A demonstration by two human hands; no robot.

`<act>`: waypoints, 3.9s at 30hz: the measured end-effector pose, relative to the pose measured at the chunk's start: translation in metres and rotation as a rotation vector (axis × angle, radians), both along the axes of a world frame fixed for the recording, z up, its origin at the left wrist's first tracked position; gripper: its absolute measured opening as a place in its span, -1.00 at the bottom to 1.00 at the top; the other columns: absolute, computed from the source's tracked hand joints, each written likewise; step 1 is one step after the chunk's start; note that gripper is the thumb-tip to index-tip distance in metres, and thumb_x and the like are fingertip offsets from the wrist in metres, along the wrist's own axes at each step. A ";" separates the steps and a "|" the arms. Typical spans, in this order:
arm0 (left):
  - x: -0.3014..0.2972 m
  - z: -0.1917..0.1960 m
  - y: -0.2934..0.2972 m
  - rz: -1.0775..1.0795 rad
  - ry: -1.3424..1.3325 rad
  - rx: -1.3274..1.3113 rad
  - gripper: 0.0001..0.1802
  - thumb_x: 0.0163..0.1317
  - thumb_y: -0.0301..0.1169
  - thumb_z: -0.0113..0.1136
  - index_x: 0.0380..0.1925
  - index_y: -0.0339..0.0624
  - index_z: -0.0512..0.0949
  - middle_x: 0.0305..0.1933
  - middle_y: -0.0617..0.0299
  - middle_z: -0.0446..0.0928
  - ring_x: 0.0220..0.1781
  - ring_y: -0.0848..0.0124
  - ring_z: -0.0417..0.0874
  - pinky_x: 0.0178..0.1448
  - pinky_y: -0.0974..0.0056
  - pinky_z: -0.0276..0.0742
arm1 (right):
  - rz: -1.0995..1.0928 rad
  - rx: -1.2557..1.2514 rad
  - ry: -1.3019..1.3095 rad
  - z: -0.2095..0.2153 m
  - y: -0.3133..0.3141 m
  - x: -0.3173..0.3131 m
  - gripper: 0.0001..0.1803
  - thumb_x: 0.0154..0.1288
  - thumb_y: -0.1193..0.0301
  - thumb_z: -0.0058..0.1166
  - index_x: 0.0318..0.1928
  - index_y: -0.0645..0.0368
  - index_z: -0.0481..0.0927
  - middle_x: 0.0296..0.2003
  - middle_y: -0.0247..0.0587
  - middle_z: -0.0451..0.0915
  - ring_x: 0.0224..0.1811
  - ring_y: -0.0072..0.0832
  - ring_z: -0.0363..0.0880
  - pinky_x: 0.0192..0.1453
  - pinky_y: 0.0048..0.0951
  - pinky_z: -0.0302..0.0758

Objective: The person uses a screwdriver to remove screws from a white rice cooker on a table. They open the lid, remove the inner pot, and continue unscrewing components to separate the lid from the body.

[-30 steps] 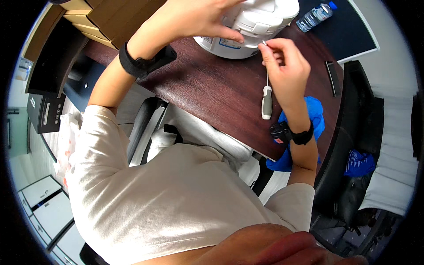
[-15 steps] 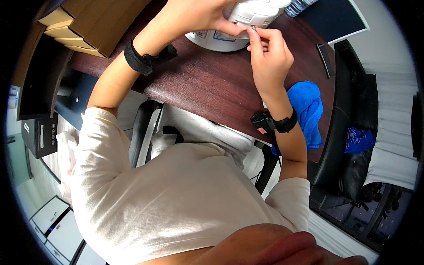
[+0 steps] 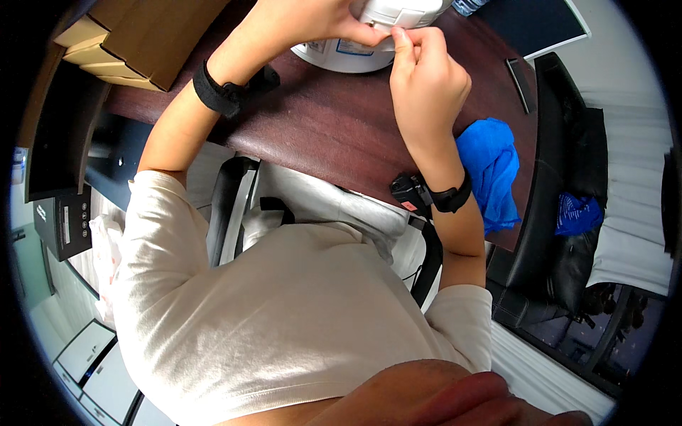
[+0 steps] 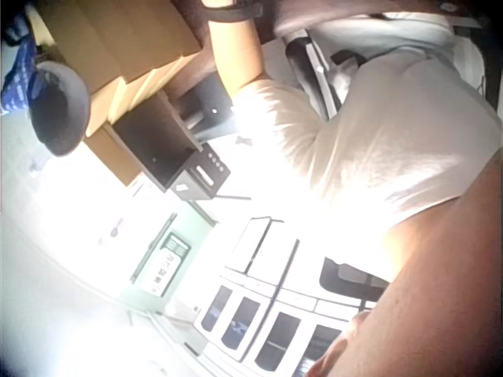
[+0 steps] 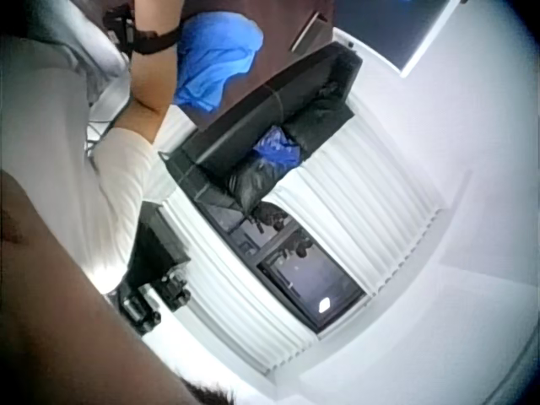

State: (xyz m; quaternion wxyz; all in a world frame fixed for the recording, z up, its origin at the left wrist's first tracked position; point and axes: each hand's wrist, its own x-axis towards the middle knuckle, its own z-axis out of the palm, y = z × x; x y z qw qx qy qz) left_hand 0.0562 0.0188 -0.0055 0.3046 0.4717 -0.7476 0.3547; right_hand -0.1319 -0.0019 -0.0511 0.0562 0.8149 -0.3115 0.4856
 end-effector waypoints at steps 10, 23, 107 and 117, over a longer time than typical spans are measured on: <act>0.004 -0.006 -0.006 -0.030 0.004 -0.054 -0.03 -0.13 0.36 0.27 0.30 0.16 0.44 0.28 -0.24 0.39 -0.03 -0.08 0.63 0.17 -0.05 0.44 | 0.110 0.162 -0.122 -0.002 -0.012 -0.003 -0.72 0.36 0.25 0.20 -0.41 0.18 0.59 -0.67 -0.15 0.55 -0.65 -0.26 0.59 -0.57 -0.36 0.43; 0.005 -0.011 -0.009 -0.054 0.033 -0.043 0.01 -0.19 0.39 0.28 0.29 0.16 0.44 0.30 -0.23 0.37 -0.07 -0.06 0.64 0.12 -0.04 0.48 | 0.292 0.674 -0.397 -0.020 -0.008 -0.012 -0.67 0.51 0.34 -0.04 -0.34 0.31 0.62 -0.71 -0.25 0.46 -0.66 -0.59 0.50 -0.56 -0.48 0.40; -0.005 -0.004 -0.005 0.033 0.024 -0.026 -0.02 -0.17 0.41 0.26 0.26 0.19 0.47 0.34 -0.21 0.35 -0.13 0.09 0.63 0.12 0.05 0.48 | 1.123 1.903 -0.975 -0.013 -0.007 -0.003 -0.54 0.51 -0.05 -0.12 -0.36 0.04 0.47 -0.67 -0.55 0.17 -0.70 -0.68 0.10 -0.60 -0.60 0.08; -0.004 -0.002 -0.003 0.007 0.018 -0.027 -0.03 -0.18 0.32 0.32 0.28 0.17 0.46 0.33 -0.20 0.35 -0.11 0.06 0.61 0.16 0.02 0.47 | 0.313 0.700 -0.497 -0.009 -0.013 -0.014 -0.78 0.36 0.35 0.23 -0.32 0.28 0.63 -0.63 -0.35 0.55 -0.64 -0.72 0.45 -0.58 -0.58 0.35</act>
